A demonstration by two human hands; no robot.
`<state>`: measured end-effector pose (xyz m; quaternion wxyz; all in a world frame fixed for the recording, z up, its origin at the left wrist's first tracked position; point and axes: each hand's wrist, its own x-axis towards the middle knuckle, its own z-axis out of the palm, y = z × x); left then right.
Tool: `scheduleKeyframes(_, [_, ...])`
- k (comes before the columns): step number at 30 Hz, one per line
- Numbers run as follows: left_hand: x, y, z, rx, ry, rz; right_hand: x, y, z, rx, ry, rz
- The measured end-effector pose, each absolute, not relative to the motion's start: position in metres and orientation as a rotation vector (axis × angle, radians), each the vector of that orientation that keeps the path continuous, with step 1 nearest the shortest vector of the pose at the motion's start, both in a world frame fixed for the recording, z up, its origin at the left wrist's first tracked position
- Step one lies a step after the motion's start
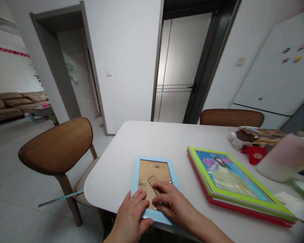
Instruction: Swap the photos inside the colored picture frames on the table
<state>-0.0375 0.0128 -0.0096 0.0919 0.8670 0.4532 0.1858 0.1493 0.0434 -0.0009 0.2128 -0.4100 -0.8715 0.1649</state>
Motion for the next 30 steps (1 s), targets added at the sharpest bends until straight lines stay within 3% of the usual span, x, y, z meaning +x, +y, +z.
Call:
scheduleKeyframes(13, [-0.032,0.012,-0.004,2.415,1.435,0.547,0.148,0.048,0.001,-1.272,-2.251,0.447])
scheduleKeyframes(20, [-0.030,0.011,0.002,2.399,1.446,0.534,0.177,0.072,-0.003,-1.625,-2.157,0.213])
scheduleKeyframes(30, [-0.026,0.010,0.000,2.370,1.458,0.532,0.169,0.081,-0.005,-1.634,-2.149,0.103])
